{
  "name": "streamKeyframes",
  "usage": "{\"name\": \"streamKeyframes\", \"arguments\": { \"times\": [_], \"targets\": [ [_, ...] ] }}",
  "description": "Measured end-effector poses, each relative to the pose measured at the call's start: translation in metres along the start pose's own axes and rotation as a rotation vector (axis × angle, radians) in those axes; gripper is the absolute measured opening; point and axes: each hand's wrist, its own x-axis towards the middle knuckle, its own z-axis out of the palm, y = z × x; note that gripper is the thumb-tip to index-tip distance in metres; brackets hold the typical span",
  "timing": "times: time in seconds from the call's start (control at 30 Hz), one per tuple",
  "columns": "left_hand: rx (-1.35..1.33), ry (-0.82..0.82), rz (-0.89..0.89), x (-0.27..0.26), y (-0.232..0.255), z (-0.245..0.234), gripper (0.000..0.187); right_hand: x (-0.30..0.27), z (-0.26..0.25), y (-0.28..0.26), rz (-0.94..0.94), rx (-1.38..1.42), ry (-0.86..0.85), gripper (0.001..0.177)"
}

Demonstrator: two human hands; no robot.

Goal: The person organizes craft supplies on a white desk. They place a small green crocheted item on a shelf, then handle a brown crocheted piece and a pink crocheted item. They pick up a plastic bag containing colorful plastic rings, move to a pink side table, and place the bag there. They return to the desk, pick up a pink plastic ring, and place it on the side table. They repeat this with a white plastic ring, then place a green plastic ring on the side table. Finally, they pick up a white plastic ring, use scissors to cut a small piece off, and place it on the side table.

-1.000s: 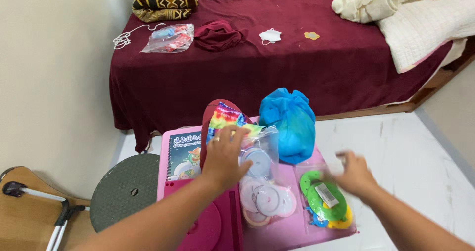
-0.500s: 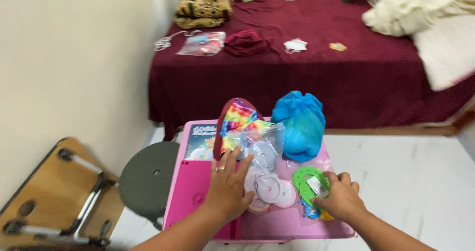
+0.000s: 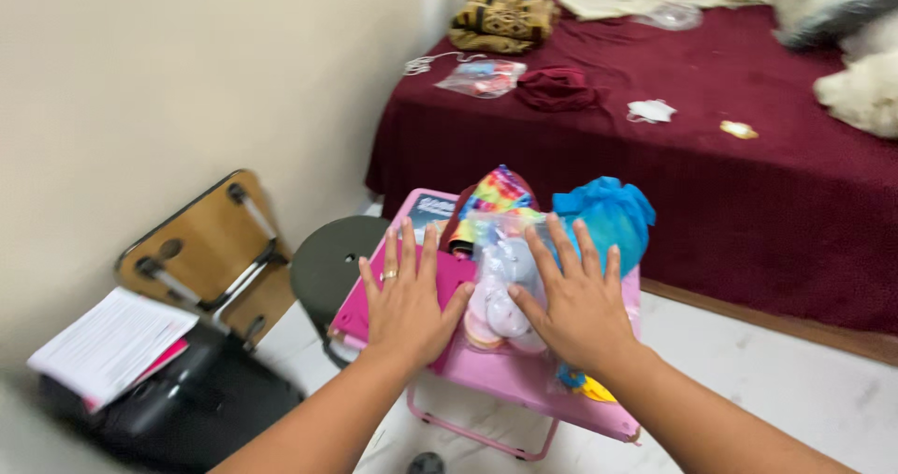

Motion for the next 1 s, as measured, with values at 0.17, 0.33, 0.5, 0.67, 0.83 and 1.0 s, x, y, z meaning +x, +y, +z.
{"name": "streamKeyframes", "arguments": {
  "times": [0.17,0.33,0.5,0.67,0.83,1.0],
  "targets": [
    [0.029,0.068,-0.095,-0.023,-0.01,-0.03,0.094,0.014,-0.01,-0.026,-0.092,0.01,0.002,0.081],
    [0.041,0.088,-0.202,-0.047,-0.032,-0.054,0.094,0.026,-0.009,-0.056,-0.18,0.064,-0.028,0.083],
    [0.102,0.178,-0.276,-0.076,-0.058,-0.071,0.091,0.036,-0.007,-0.097,-0.3,0.061,-0.067,0.083],
    [0.126,0.227,-0.376,-0.117,-0.092,-0.093,0.092,0.042,-0.01,-0.159,-0.42,0.091,-0.132,0.087],
    [0.189,0.289,-0.483,-0.178,-0.13,-0.119,0.094,0.028,-0.014,-0.233,-0.534,0.147,-0.195,0.086],
    [0.2,0.28,-0.655,-0.247,-0.166,-0.151,0.093,0.006,-0.024,-0.311,-0.661,0.17,-0.233,0.085]
  ]
}}
